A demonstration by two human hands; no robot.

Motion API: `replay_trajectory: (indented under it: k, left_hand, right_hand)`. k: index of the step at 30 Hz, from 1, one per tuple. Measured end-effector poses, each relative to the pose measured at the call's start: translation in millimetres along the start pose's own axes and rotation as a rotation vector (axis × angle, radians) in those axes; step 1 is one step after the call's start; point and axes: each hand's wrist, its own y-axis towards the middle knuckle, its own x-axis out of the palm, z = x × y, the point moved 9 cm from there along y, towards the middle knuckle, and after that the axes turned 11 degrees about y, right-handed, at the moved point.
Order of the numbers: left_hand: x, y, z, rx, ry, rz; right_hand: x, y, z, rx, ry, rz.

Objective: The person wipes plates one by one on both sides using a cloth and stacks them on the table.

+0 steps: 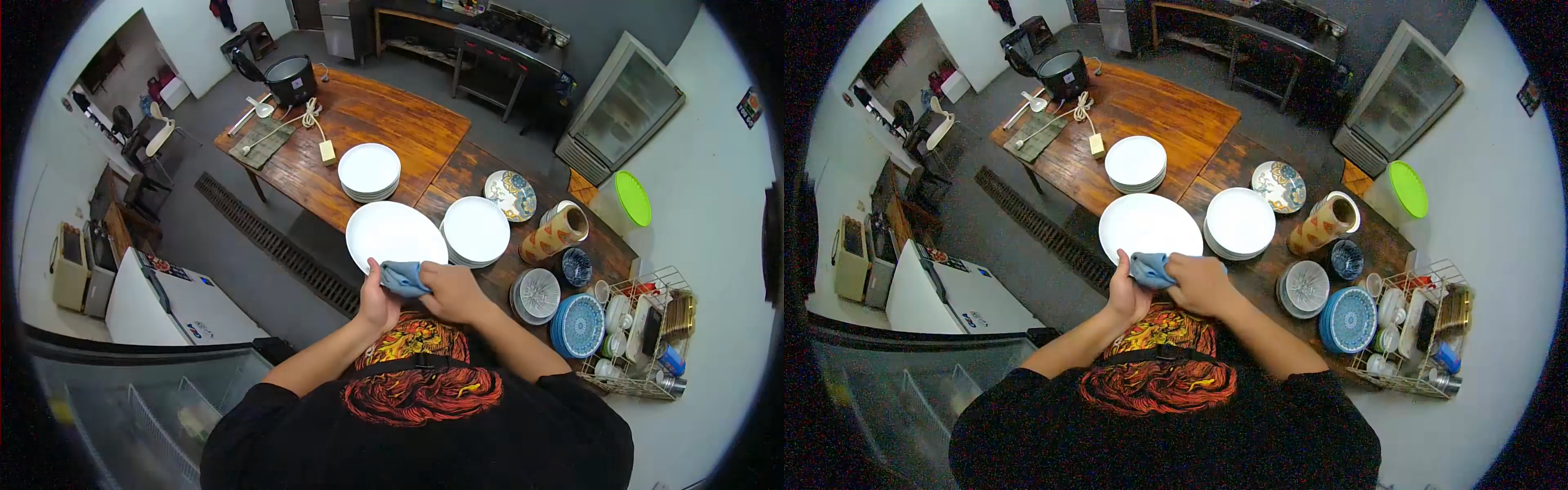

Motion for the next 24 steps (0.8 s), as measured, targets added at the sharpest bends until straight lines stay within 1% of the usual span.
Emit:
replay_trajectory:
  k: [2, 4, 5, 7, 9, 10, 12, 17, 19, 20, 21, 22, 24]
  left_hand:
    - [-1, -1, 0, 0.001, -0.002, 0.021]
    - [2, -4, 2, 0.0, 0.02, 0.037]
    - [5, -5, 4, 0.002, 0.046, 0.046]
    - [12, -5, 9, 0.008, 0.097, 0.058]
    - [17, -8, 12, 0.004, 0.07, 0.067]
    - [19, -8, 13, 0.002, 0.049, 0.071]
    - [20, -8, 15, -0.007, 0.009, 0.08]
    - [3, -4, 3, -0.046, 0.032, 0.108]
    - [5, -3, 1, -0.053, 0.029, 0.092]
    - [2, -4, 0, -0.054, 0.013, 0.134]
    - [5, -2, -1, -0.078, 0.044, 0.107]
    - [7, -1, -4, -0.097, 0.075, 0.077]
    - [-15, 16, -26, -0.061, 0.049, 0.062]
  right_hand:
    - [3, -2, 16, 0.021, 0.043, -0.024]
    - [3, -1, 60, 0.115, 0.048, 0.037]
    - [-3, -1, 70, 0.116, 0.05, 0.03]
    - [-17, 0, 95, 0.243, 0.043, 0.076]
    - [-11, 0, 92, 0.236, 0.018, 0.057]
    - [-12, 0, 78, 0.236, 0.018, 0.057]
    - [-20, -2, 27, 0.089, 0.018, 0.042]
    - [-13, -11, 28, 0.097, 0.111, -0.05]
    - [-24, -9, 46, 0.223, 0.091, -0.049]
    - [-21, -5, 70, 0.218, 0.0, -0.031]
    - [-19, -5, 96, 0.248, -0.002, -0.041]
    - [-23, 0, 105, 0.273, -0.008, -0.049]
    - [-29, 12, 111, 0.217, -0.068, -0.016]
